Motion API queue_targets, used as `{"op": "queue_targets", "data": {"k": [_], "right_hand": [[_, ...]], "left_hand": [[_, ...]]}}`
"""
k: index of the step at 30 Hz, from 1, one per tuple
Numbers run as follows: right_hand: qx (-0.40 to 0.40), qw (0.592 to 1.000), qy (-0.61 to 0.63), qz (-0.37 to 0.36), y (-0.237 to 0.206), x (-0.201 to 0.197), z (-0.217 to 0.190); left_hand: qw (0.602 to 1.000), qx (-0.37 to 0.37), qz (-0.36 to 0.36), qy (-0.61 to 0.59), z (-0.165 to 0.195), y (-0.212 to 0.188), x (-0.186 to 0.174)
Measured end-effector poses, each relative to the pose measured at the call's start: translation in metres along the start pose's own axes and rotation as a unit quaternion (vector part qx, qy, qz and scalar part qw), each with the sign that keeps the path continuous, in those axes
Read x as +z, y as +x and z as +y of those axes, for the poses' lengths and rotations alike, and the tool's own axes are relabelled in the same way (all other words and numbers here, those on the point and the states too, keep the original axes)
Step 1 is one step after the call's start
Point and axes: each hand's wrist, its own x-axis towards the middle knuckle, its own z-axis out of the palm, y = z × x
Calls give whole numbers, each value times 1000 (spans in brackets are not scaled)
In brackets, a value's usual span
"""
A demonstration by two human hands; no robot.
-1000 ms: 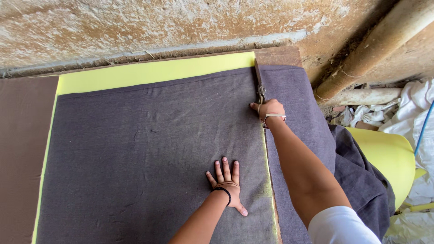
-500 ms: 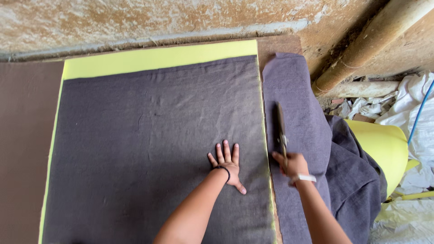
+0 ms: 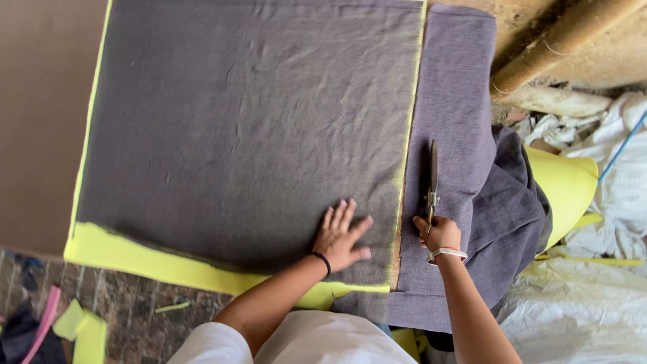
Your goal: The person spreads a dark fabric sheet over a large yellow foam slab on a work table, smoothing it flat with both hands. They then trim the overhanging fabric edges with shears, reposition the fabric, and finally pick up a spray gun and apply adhesive to the exposed yellow foam.
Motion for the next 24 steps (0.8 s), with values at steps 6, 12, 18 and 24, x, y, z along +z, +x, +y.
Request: {"op": "queue_targets", "data": {"k": [6,12,18,24], "right_hand": [[-18,999,38,-12,-1,3,-6],[9,978,207,1,-33,24,-6],[16,977,211,11,-99,71,-7],[3,976,220,7,-172,168,-34]], "left_hand": [[993,109,-5,47,24,-39,16],[986,6,80,-147,-19,-13,-5],[746,-271,507,-338,-210,-45,-83],[428,-391,726,-369,-451,-243,-212]]}}
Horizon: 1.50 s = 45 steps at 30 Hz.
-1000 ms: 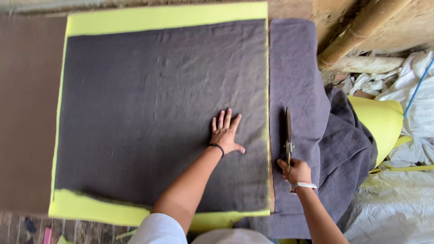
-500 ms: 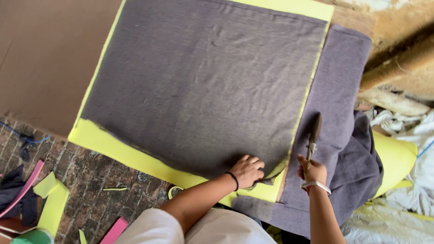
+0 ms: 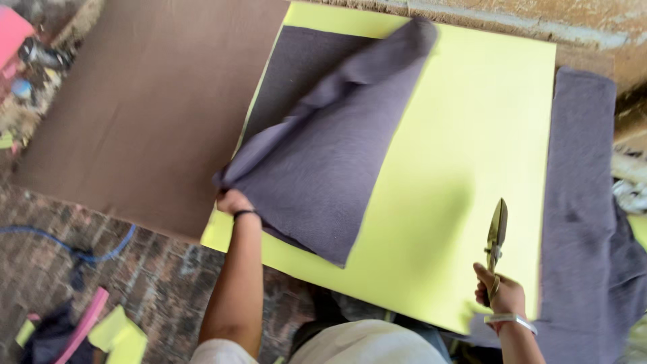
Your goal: The person spreads a dark fabric sheet over a large yellow foam slab on a work table, smoothing it flat with both hands. They then trim the overhanging fabric edges with shears, reposition the fabric, and finally pick up a spray gun and apply adhesive to the exposed yellow foam.
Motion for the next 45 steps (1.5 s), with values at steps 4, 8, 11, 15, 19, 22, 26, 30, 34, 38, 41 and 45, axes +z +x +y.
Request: {"op": "queue_targets", "data": {"k": [4,8,11,15,19,22,26,30,34,38,41,45], "right_hand": [[-12,999,26,-33,-47,95,-4],[-28,994,-34,-96,-84,169,-34],[-34,988,-81,-130,-106,205,-53],[-55,971,-135,-189,-116,243,-80],[-68,956,-146,-245,-115,297,-111],[-74,941,-190,-270,-130,345,-116],[-93,930,-199,-295,-152,419,-121],[-102,917,-168,-346,-161,501,-112],[-198,903,-186,-332,-161,600,-88],[-304,892,-203,-267,-165,707,-78],[-260,913,-248,-192,-188,765,-82],[-349,914,-199,-58,-228,819,-73]], "left_hand": [[984,-172,-29,-29,-3,61,-90],[947,-298,-118,-8,-33,56,-123],[939,-256,-227,-14,-51,55,-127],[934,-231,-273,-5,-48,62,-129],[943,-192,-272,18,-15,77,-130],[943,-184,-266,71,11,90,-162],[939,-210,-250,104,36,119,-202],[947,-231,-193,111,29,169,-247],[955,-250,-157,37,8,240,-284],[958,-248,-141,30,-2,319,-324],[952,-272,-135,29,-13,369,-360],[958,-227,-173,-29,-22,458,-401]]}}
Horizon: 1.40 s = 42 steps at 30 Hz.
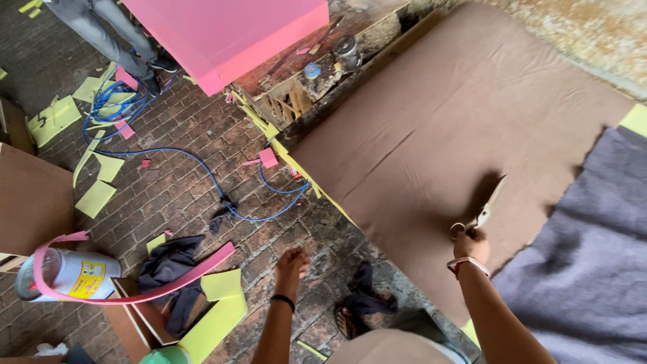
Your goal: The person spreads a dark fabric sheet over a large yellow foam slab on a work table, smoothing it flat with both hands. They then trim the overhanging fabric edges with shears, reposition the fabric, and finally pick up a spray gun and apply adhesive to the exposed yellow foam.
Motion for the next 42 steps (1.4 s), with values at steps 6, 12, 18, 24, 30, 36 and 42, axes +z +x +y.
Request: {"op": "queue_targets", "data": {"k": [6,12,18,24,30,36,42], "right_hand": [[-128,991,21,-40,-25,71,-87],[-166,977,95,-92,11,217,-189],[-229,962,129,-77,117,398,-300],[-220,974,35,-50,226,505,-356],[-220,972,58,-48,268,554,-347],[-200,978,49,14,306,575,-350],[-223,972,-54,41,328,580,-359]], "left_hand": [[997,35,-60,-23,59,103,-17],[979,55,-176,91,132,186,13],[973,17,-167,156,206,270,-16],[980,-24,-135,146,242,347,-34],[972,-49,-169,154,255,384,-20],[966,-75,-168,180,277,415,-6],[965,-104,-164,175,290,423,-5]]}}
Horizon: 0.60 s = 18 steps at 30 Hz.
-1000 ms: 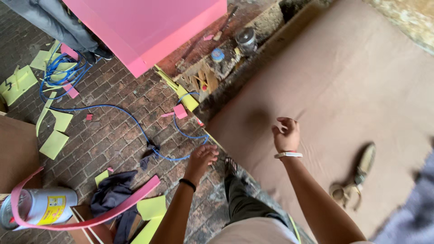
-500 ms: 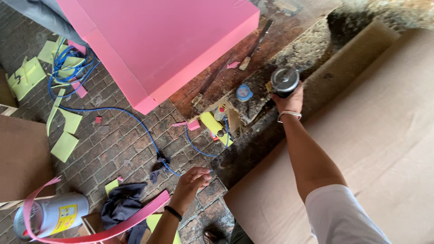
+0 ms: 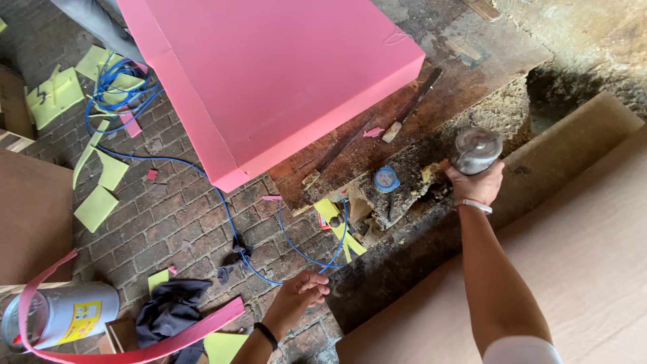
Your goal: The person spreads a dark fabric sheet over a large yellow foam slab on a work table, smoothing it flat with both hands. They then trim the overhanging fabric edges with shears, reposition the fabric, and finally pick up a spray gun and apply adhesive to the exposed yellow foam.
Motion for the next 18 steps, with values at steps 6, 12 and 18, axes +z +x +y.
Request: {"op": "queue_targets", "data": {"k": [6,12,18], "right_hand": [[40,997,27,62,-1,16,-1],[-61,994,69,51,-9,20,14],[-136,972,180,63,61,-1,-40]], "left_hand": [[1000,10,1,-26,-7,6,-1],[998,5,-12,-57,-16,25,-3],[998,13,-38,-38,-14,35,15]]}}
